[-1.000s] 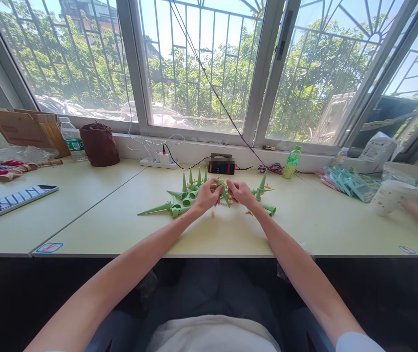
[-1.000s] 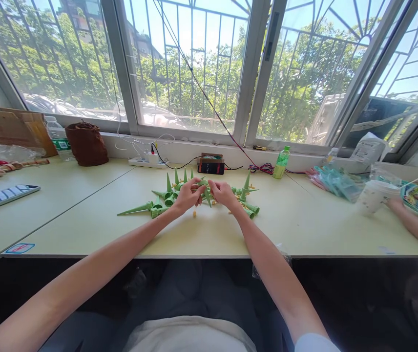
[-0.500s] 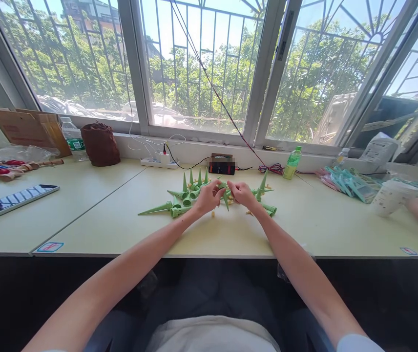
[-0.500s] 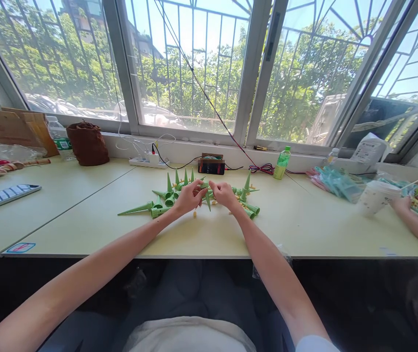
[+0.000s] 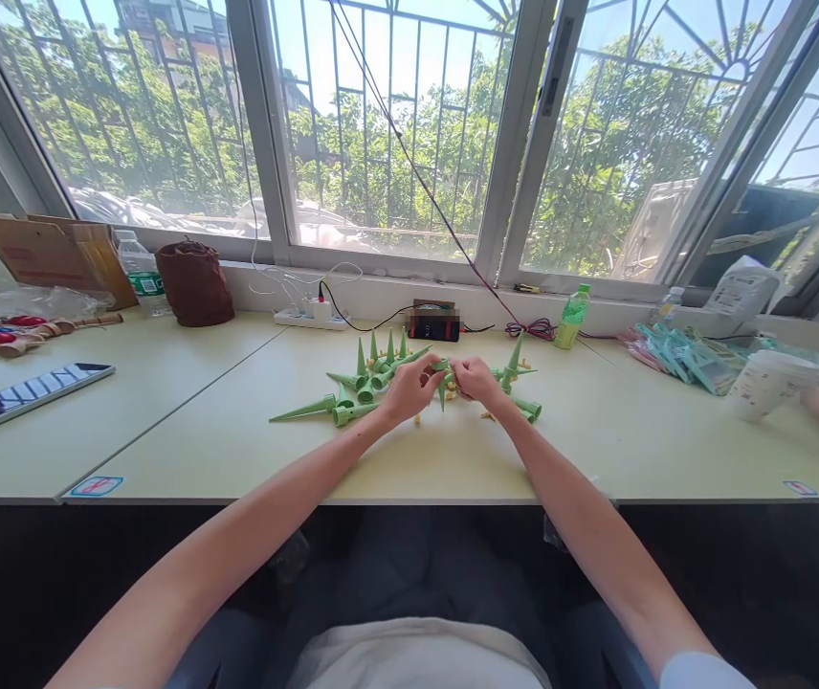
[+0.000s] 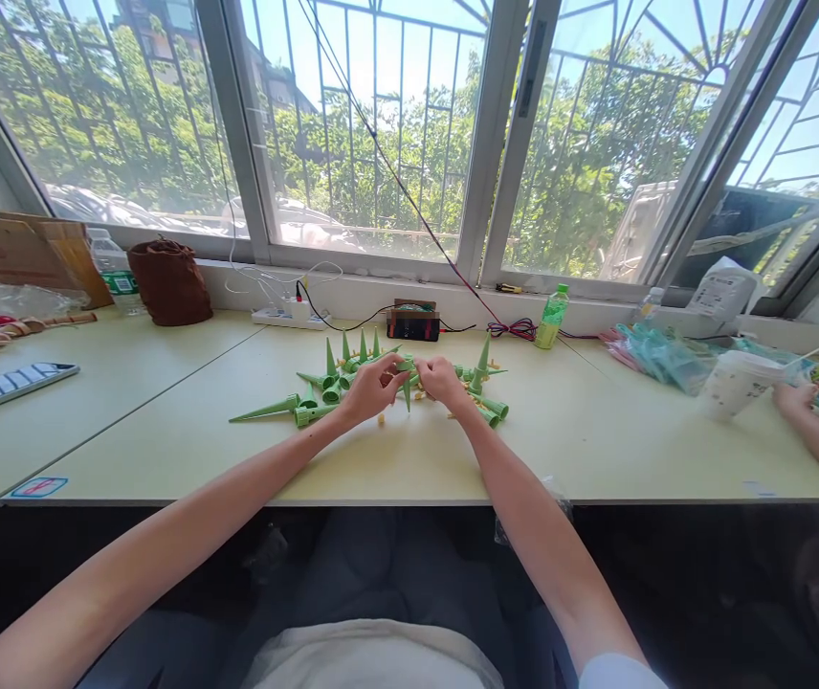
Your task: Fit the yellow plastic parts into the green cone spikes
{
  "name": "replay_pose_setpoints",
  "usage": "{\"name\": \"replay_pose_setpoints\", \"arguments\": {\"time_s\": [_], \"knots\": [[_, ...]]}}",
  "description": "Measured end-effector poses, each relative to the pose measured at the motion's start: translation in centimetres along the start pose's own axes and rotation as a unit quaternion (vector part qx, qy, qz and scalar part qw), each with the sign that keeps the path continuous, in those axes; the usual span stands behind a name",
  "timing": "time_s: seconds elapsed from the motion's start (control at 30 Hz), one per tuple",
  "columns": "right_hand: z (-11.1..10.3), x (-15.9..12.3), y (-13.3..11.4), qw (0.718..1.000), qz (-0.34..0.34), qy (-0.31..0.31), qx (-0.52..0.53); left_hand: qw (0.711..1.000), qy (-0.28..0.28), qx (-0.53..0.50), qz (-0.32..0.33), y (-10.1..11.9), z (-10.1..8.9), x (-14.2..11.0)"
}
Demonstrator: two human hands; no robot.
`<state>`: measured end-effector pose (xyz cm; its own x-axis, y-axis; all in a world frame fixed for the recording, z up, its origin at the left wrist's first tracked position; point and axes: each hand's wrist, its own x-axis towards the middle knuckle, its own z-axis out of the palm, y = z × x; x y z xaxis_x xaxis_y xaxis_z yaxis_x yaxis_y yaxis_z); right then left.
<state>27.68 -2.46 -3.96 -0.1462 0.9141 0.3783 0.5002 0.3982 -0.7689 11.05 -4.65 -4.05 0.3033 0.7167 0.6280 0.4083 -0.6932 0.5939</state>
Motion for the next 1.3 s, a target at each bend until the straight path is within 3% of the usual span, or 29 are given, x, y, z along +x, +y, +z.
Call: {"name": "replay_pose_setpoints", "arguments": {"time_s": [0.1,0.27,0.47,0.63,0.8,1.07,1.2,1.3], "knots": [[0.0,-0.1,-0.4,1.000,0.002,0.021,-0.011,1.000,0.002,-0.019,-0.019,0.2,0.1,0.1],[-0.2,-0.1,-0.8,0.995,-0.064,0.075,-0.032,0.986,0.005,-0.128,-0.104,-0.2,0.4,0.4],[-0.2,-0.2,-0.9,0.994,-0.099,0.051,-0.021,0.940,0.030,-0.278,-0.198,0.0,0.2,1.0],[-0.3,-0.4,-0.7,0.994,-0.101,0.040,-0.022,0.915,0.018,-0.332,-0.229,0.2,0.0,1.1],[-0.4,-0.5,-0.8,0.993,-0.098,0.036,-0.061,0.925,-0.001,-0.314,-0.213,-0.1,-0.1,1.0],[-0.5,-0.4,-0.8,0.996,-0.078,0.029,-0.033,0.988,0.017,-0.131,-0.086,-0.2,-0.2,0.4],[-0.5,-0.4,-0.8,0.998,-0.066,0.025,-0.005,0.996,0.033,-0.065,-0.042,-0.1,-0.2,0.2],[-0.4,-0.3,-0.9,0.997,-0.061,0.033,0.021,0.996,0.037,-0.060,-0.049,0.2,-0.1,0.3]]}}
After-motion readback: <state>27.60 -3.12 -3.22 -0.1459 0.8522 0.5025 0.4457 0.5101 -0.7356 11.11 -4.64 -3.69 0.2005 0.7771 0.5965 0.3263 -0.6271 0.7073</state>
